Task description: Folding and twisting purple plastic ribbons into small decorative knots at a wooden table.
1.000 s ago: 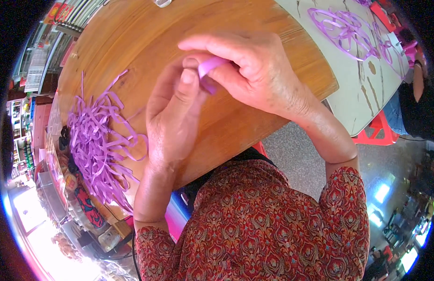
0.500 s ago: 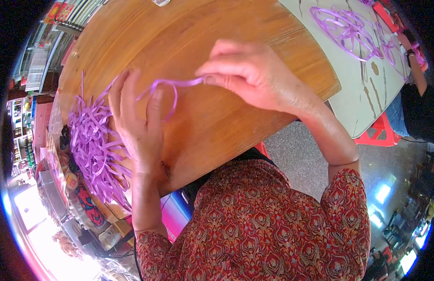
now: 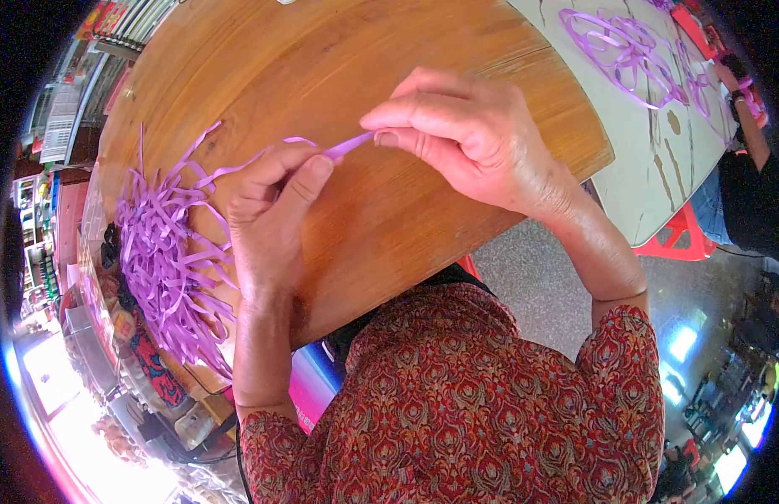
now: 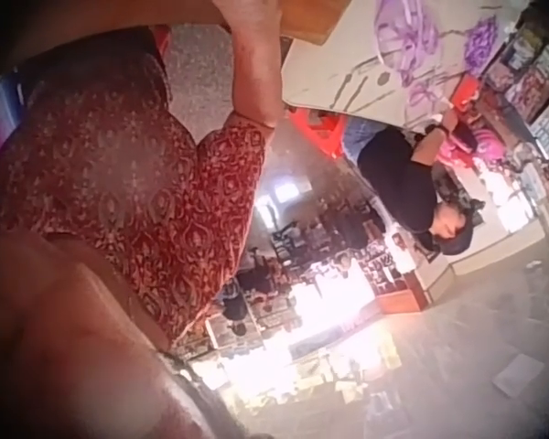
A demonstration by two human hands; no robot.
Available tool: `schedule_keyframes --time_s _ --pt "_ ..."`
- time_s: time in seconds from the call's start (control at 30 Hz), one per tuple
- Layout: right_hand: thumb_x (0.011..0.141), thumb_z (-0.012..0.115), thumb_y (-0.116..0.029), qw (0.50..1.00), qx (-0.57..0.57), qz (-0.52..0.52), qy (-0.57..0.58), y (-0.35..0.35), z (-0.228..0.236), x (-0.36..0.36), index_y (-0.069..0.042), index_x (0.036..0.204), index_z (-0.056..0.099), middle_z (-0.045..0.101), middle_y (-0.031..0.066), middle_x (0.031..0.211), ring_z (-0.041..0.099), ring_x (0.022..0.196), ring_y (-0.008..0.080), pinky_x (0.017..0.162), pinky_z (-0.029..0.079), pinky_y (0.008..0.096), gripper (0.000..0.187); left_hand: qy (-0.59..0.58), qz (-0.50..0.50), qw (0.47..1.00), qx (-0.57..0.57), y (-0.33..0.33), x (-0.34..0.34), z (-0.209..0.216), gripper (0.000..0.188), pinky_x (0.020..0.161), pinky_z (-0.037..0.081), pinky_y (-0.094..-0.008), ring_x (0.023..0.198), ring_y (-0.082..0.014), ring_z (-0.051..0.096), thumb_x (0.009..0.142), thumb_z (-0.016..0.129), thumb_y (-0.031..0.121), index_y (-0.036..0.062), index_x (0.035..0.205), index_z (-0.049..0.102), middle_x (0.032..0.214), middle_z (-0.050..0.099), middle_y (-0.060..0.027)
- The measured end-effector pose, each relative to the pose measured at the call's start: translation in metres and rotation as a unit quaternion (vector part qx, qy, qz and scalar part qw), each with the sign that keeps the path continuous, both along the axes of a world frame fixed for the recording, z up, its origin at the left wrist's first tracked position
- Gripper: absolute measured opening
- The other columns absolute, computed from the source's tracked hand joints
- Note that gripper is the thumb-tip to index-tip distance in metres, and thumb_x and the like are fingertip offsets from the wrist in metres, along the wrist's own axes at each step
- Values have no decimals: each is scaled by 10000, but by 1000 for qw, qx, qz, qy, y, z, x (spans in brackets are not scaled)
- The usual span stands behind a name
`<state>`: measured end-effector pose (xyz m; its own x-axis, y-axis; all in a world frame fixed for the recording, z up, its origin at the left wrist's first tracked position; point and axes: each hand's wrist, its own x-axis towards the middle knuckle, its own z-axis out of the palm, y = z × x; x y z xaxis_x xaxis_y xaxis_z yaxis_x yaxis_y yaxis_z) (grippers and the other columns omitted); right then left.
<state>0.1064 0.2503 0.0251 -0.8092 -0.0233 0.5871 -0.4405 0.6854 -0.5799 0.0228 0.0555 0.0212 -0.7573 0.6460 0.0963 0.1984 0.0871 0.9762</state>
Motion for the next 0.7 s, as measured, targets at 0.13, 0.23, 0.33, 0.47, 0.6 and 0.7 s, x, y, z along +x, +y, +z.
schedule_keyframes --time_s 0.13,0.23,0.33,0.47,0.6,0.7 --pt "716 674 -9 1000 -7 -17 -10 -3 0 0 -45 942 666 590 69 785 584 685 166 573 452 245 229 23 28 999 -2 -3 -3 -4 121 620 392 -186 695 -61 492 825 615 36 -8 937 633 813 582 5" --pt "701 683 -7 999 5 -28 -15 -4 1 -1 -62 927 676 573 54 774 567 673 157 573 449 247 233 459 96 876 -110 5 -8 6 147 628 405 -194 700 -80 510 852 586 55 -4 980 624 852 605 -16" --pt "689 691 -7 999 23 -29 -13 -6 6 0 -76 918 686 555 39 754 548 662 145 565 441 245 239 40 10 999 18 15 12 9 198 645 399 -203 732 -70 523 848 599 58 21 1043 592 773 578 -19" --pt "684 698 -4 999 13 -27 34 -11 8 -1 -60 931 684 550 39 743 539 648 145 546 432 247 254 -257 -40 957 128 15 19 3 140 648 405 -189 727 -52 510 859 591 63 13 989 609 774 567 -1" --pt "682 701 -1 1000 -6 -7 30 -6 4 1 -37 940 678 576 55 772 552 654 154 538 434 245 261 -173 -5 980 101 4 15 4 108 665 406 -194 728 -66 504 838 610 41 3 939 616 816 570 -4" --pt "681 702 -3 999 22 -23 22 -3 3 7 -36 948 676 593 68 809 562 657 161 547 442 244 270 -113 15 989 95 3 13 4 125 707 423 -218 770 -97 528 809 631 17 -1 931 620 873 587 -30"
